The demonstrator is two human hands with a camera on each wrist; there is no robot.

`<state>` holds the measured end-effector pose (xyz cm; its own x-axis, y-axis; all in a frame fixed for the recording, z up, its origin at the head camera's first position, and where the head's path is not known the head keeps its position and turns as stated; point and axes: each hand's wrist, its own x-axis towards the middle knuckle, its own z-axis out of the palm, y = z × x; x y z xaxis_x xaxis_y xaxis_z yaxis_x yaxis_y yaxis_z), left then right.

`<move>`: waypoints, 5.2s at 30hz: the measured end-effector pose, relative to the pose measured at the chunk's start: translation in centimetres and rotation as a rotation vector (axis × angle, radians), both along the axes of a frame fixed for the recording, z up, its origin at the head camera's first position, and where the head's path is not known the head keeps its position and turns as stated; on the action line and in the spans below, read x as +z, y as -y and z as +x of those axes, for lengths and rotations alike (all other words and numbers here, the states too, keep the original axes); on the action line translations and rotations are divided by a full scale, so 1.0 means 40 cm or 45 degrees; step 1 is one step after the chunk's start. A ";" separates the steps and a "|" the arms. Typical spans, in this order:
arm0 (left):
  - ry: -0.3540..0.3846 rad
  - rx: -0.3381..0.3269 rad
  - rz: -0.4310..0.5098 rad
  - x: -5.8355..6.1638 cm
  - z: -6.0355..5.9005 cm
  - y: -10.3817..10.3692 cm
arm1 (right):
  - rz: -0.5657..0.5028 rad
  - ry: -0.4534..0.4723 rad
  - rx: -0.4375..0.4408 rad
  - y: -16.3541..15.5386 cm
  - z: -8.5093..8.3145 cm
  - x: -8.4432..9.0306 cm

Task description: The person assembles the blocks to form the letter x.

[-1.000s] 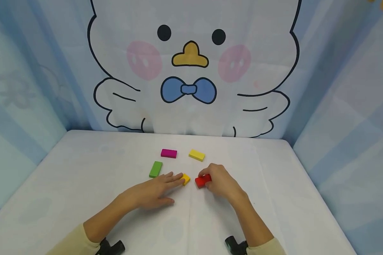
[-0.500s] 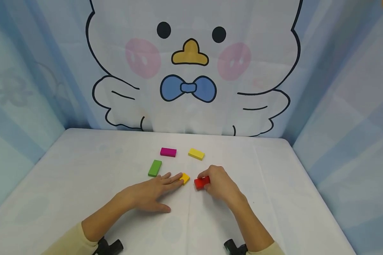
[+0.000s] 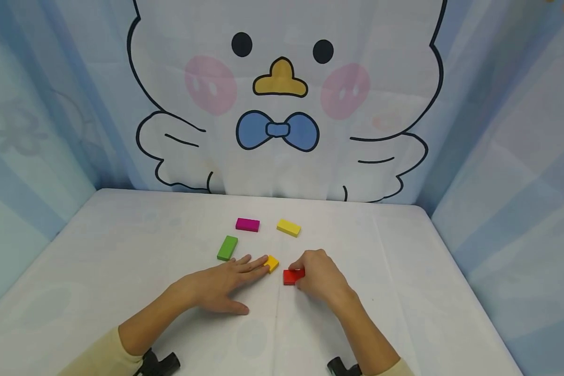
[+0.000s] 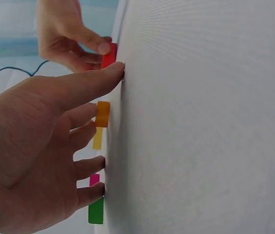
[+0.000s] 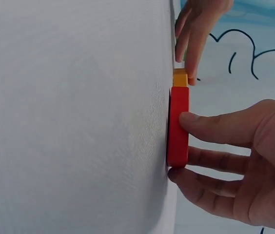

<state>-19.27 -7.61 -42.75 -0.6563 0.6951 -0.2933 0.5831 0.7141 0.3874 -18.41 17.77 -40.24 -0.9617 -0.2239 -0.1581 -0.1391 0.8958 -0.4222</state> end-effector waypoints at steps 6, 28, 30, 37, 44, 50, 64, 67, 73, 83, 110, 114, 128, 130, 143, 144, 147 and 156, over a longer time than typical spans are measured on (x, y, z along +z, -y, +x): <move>0.001 0.004 -0.002 0.005 0.001 -0.003 | 0.035 0.023 0.019 -0.007 -0.007 0.001; 0.017 0.013 0.010 -0.002 -0.007 -0.005 | -0.131 0.085 0.434 -0.070 -0.030 0.020; 0.020 0.012 0.012 0.000 -0.006 -0.005 | -0.134 0.093 0.429 -0.069 -0.029 0.018; 0.037 0.015 0.022 0.007 -0.003 -0.005 | -0.124 0.116 0.432 -0.066 -0.029 0.014; 0.027 0.017 -0.004 0.001 -0.006 -0.008 | -0.153 0.109 0.482 -0.062 -0.027 0.009; 0.028 0.020 0.000 -0.001 -0.007 -0.010 | -0.169 0.075 0.519 -0.055 -0.030 0.001; 0.038 0.026 0.005 0.003 -0.005 -0.013 | -0.146 0.083 0.479 -0.040 -0.028 -0.001; 0.042 0.033 0.009 0.001 -0.005 -0.013 | -0.151 0.074 0.485 -0.037 -0.027 -0.001; 0.036 0.038 0.012 0.002 -0.004 -0.014 | -0.163 0.070 0.481 -0.032 -0.025 -0.002; 0.029 0.041 0.017 0.002 -0.005 -0.015 | -0.177 0.060 0.484 -0.031 -0.023 -0.002; 0.021 0.039 0.016 0.005 -0.005 -0.012 | -0.163 0.069 0.449 -0.029 -0.029 -0.007; 0.025 0.033 0.029 0.004 -0.007 -0.009 | -0.157 0.056 0.455 -0.030 -0.029 -0.008; 0.056 0.068 0.118 0.035 -0.012 0.005 | -0.127 -0.006 0.493 -0.027 -0.028 -0.009; 0.023 0.069 0.146 0.036 -0.015 0.008 | -0.119 -0.006 0.500 -0.026 -0.029 -0.010; -0.151 0.256 0.297 0.034 -0.028 0.022 | -0.134 0.087 0.566 -0.027 -0.024 -0.016; -0.167 0.283 0.314 0.033 -0.028 0.023 | -0.133 0.094 0.569 -0.026 -0.024 -0.016; -0.211 0.371 0.357 0.030 -0.033 0.026 | -0.126 0.108 0.574 -0.025 -0.023 -0.017; -0.289 0.566 0.372 0.012 -0.069 0.047 | -0.110 0.099 0.600 -0.029 -0.020 -0.021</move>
<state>-22.01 -9.50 -42.29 -0.9279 0.3692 0.0518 0.3432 0.7917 0.5054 -19.21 18.94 -41.08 -0.7388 -0.6475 -0.1870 -0.4862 0.7042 -0.5175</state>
